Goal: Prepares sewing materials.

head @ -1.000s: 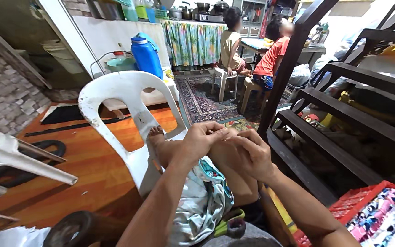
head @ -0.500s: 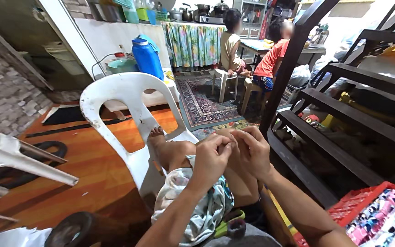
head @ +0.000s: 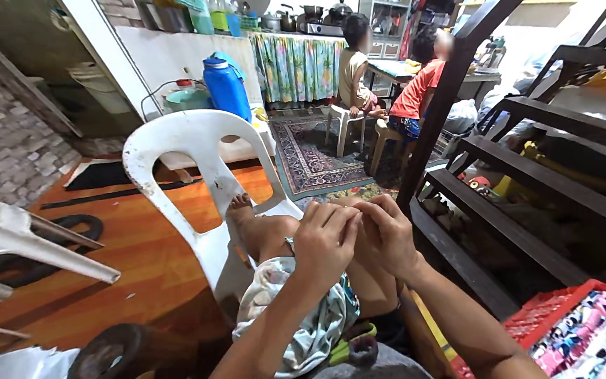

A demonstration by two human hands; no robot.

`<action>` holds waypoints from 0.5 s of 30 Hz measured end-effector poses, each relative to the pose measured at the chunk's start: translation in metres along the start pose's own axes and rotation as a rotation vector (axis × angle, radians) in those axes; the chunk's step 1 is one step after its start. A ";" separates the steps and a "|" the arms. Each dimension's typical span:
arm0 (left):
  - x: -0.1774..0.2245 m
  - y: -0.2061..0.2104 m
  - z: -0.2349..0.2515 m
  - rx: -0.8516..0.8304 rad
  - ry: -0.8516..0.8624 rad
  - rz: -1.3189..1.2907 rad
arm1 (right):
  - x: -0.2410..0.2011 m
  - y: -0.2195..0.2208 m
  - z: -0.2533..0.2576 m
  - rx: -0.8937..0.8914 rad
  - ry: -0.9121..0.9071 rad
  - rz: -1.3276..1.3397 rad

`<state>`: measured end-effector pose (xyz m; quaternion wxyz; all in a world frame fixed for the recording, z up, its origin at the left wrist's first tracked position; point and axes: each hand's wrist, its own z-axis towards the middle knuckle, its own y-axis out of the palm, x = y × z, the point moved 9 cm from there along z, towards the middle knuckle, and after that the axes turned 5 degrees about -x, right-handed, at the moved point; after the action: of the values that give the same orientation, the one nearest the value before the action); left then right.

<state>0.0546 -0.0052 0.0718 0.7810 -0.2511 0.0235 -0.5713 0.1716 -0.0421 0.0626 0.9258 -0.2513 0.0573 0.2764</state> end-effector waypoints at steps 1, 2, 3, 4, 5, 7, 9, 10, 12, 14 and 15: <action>-0.001 -0.001 0.002 -0.002 -0.006 -0.015 | 0.000 0.000 0.000 -0.002 0.001 -0.003; -0.001 -0.003 0.004 -0.007 -0.012 -0.032 | -0.001 0.000 0.000 -0.003 0.000 -0.002; -0.002 -0.004 0.007 -0.014 -0.020 -0.042 | -0.001 0.000 0.000 -0.007 -0.001 0.000; -0.003 -0.006 0.010 -0.018 -0.029 -0.056 | -0.001 0.001 0.000 -0.009 -0.004 0.003; -0.005 -0.007 0.013 -0.028 -0.042 -0.075 | -0.002 0.001 0.000 -0.008 -0.006 0.007; -0.009 -0.008 0.018 -0.071 -0.086 -0.128 | -0.002 0.001 0.001 -0.007 -0.011 0.019; -0.016 -0.008 0.023 -0.131 -0.155 -0.178 | -0.002 0.001 0.001 -0.012 -0.010 0.029; -0.021 -0.007 0.025 -0.167 -0.197 -0.196 | -0.002 0.001 0.002 -0.014 -0.010 0.033; -0.031 -0.004 0.029 -0.243 -0.289 -0.241 | -0.002 0.002 0.001 -0.017 -0.010 0.045; -0.041 0.003 0.031 -0.343 -0.391 -0.294 | -0.001 0.002 0.001 -0.018 -0.010 0.072; -0.046 0.007 0.031 -0.403 -0.459 -0.356 | -0.001 0.002 0.001 -0.020 -0.010 0.091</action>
<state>0.0544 0.0495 0.0839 0.5888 -0.5224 -0.0846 -0.6110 0.1699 -0.0402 0.0630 0.9101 -0.2564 0.0610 0.3199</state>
